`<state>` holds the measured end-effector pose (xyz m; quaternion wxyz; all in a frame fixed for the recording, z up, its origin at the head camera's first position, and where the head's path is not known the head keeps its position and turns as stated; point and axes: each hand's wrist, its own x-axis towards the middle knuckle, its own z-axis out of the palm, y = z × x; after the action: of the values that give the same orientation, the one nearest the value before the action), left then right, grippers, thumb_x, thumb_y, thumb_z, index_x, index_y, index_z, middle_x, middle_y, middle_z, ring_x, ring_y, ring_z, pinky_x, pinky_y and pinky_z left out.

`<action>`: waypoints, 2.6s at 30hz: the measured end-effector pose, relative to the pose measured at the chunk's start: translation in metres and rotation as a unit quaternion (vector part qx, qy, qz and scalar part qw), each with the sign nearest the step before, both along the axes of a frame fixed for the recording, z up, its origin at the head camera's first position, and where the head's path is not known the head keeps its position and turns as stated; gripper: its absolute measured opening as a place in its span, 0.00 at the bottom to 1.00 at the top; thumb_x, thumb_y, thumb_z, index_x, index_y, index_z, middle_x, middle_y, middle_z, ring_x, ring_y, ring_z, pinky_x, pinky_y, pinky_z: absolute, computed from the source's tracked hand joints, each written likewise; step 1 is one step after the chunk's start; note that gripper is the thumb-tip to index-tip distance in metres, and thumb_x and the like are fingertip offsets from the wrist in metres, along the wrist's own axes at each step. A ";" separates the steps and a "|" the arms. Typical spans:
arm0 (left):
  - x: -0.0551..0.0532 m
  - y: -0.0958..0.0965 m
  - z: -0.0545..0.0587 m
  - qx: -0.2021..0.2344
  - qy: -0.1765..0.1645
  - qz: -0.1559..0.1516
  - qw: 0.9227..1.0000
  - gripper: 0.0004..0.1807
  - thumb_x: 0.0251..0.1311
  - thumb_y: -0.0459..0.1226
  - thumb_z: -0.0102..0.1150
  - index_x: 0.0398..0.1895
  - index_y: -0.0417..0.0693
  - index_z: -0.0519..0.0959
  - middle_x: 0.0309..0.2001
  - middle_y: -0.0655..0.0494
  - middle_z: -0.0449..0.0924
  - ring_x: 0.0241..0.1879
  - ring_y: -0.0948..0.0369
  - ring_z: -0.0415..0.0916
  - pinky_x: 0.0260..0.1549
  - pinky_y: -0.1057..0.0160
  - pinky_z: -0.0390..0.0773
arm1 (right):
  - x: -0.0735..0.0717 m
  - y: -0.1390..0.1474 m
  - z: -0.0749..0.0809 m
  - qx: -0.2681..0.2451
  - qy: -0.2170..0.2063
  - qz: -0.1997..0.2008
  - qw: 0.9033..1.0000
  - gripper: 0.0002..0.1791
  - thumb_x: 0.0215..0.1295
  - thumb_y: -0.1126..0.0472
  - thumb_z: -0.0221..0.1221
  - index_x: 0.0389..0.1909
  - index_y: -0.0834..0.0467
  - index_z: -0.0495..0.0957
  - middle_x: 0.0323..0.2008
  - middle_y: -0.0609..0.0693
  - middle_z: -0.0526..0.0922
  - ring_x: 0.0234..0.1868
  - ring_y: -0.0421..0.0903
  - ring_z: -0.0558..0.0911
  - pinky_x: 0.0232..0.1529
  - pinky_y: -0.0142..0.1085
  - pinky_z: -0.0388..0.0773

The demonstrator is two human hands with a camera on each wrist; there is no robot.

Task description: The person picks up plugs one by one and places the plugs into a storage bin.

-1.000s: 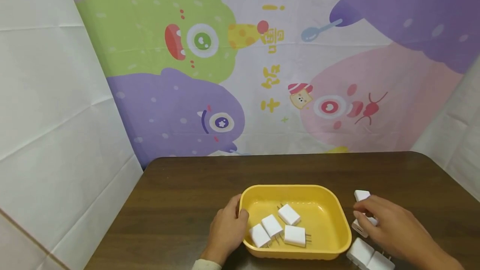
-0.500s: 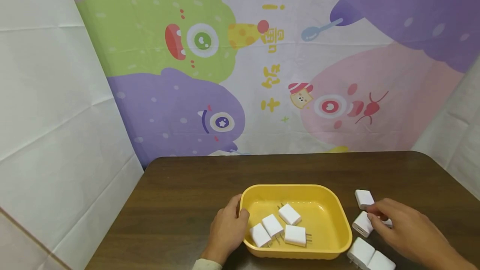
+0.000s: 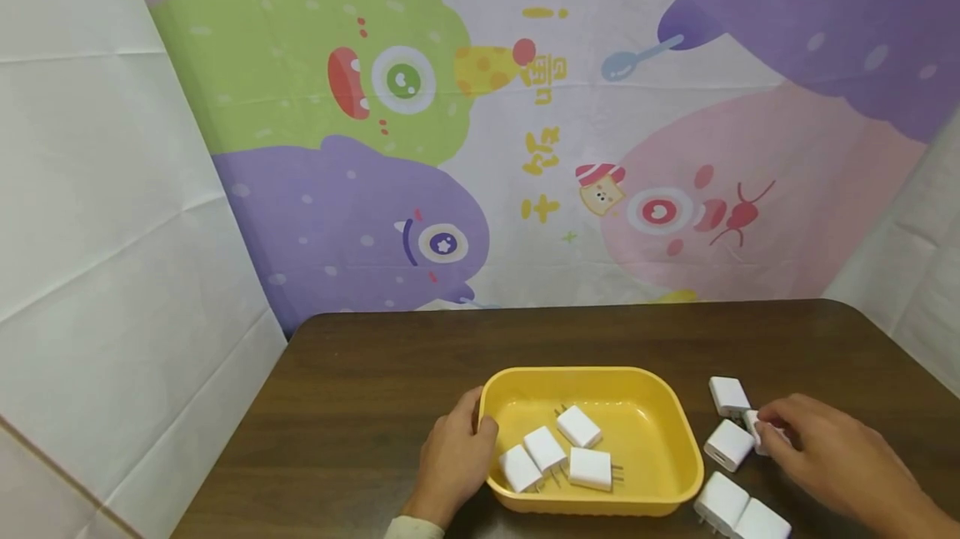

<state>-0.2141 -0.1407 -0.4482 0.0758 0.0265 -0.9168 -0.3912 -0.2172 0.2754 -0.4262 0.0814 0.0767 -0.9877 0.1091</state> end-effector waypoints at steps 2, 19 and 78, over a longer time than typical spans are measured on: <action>-0.001 0.000 0.000 0.001 0.002 -0.001 1.000 0.24 0.65 0.42 0.52 0.65 0.52 0.76 0.37 0.59 0.83 0.34 0.60 0.76 0.38 0.48 0.75 | -0.003 0.003 0.001 0.011 -0.011 -0.011 1.000 0.11 0.62 0.53 0.66 0.38 0.57 0.83 0.34 0.47 0.80 0.31 0.45 0.75 0.31 0.51 0.78; 0.000 0.000 -0.001 -0.005 -0.007 0.008 1.000 0.24 0.65 0.43 0.52 0.64 0.53 0.77 0.43 0.57 0.85 0.40 0.58 0.79 0.43 0.46 0.75 | -0.027 0.017 -0.009 0.084 -0.160 -0.059 0.982 0.39 0.56 0.34 0.65 0.50 0.65 0.79 0.42 0.66 0.80 0.41 0.62 0.80 0.38 0.64 0.76; 0.000 -0.001 -0.002 0.001 -0.019 0.022 1.000 0.24 0.65 0.43 0.52 0.65 0.52 0.77 0.49 0.54 0.85 0.47 0.54 0.80 0.49 0.43 0.75 | -0.025 0.020 -0.019 0.097 -0.138 -0.010 0.986 0.33 0.57 0.42 0.67 0.56 0.62 0.77 0.40 0.61 0.80 0.41 0.63 0.81 0.32 0.61 0.77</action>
<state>-0.2140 -0.1412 -0.4505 0.0671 0.0536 -0.9170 -0.3896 -0.2420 0.2954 -0.4454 -0.0627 0.0584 -0.9961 0.0214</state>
